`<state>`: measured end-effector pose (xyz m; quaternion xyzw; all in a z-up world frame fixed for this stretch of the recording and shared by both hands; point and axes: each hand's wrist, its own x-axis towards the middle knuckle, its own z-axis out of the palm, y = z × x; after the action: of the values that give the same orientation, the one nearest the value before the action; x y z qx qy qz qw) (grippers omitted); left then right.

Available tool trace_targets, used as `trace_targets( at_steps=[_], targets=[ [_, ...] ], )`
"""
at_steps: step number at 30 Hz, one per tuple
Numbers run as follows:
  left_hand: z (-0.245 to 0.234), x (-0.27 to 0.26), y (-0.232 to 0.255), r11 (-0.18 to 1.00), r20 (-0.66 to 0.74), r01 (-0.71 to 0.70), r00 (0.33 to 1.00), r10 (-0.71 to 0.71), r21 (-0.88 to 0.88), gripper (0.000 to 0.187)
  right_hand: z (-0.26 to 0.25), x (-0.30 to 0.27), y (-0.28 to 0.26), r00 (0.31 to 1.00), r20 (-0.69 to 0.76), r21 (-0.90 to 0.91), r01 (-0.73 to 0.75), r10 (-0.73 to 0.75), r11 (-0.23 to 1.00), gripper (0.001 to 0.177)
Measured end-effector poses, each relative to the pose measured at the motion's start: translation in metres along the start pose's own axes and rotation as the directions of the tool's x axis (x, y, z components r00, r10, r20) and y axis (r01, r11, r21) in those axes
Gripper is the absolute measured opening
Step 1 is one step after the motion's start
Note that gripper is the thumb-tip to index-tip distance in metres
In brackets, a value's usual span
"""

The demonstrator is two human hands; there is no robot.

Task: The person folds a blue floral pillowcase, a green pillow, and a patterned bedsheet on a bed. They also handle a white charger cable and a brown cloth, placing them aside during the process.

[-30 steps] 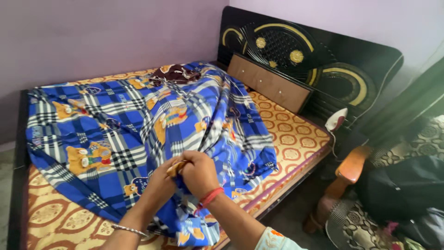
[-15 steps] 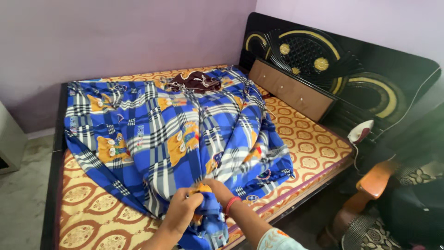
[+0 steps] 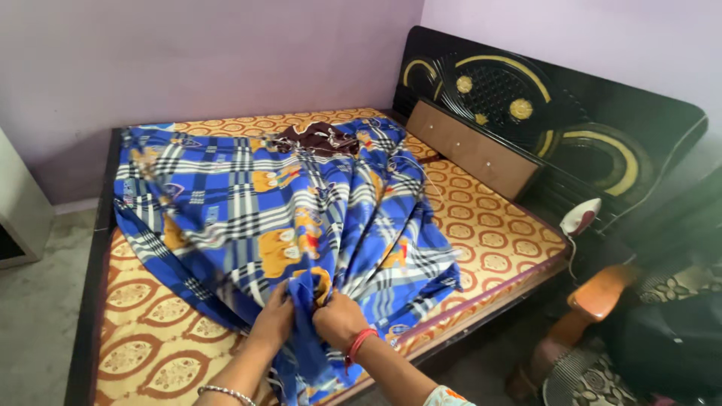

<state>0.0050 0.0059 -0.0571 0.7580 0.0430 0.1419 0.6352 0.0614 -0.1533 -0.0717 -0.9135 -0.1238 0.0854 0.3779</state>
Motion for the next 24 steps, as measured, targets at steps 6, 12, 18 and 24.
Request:
trace_targets(
  at_steps=[6,12,18,24],
  targets=[
    [0.023,-0.019,-0.002,0.815,0.234,0.554,0.826,-0.513,-0.169,0.044,-0.042,-0.057,-0.020,0.950,0.299,0.577,-0.102,-0.093,0.811,0.020],
    [0.026,-0.053,0.001,0.656,0.121,0.588,0.781,-0.613,-0.474,0.033,-0.066,-0.078,-0.024,0.991,-0.117,0.428,-0.006,0.062,0.904,0.030],
    [0.038,-0.066,0.011,0.633,0.157,0.665,0.728,-0.667,-0.396,0.037,-0.056,-0.058,-0.001,0.932,-0.270,0.498,0.350,-0.241,0.793,0.055],
    [0.044,-0.078,0.019,0.746,-0.027,0.506,0.820,-0.572,-0.434,0.034,-0.019,-0.031,0.044,0.962,0.225,0.765,-0.078,-0.153,0.639,0.032]
  ],
)
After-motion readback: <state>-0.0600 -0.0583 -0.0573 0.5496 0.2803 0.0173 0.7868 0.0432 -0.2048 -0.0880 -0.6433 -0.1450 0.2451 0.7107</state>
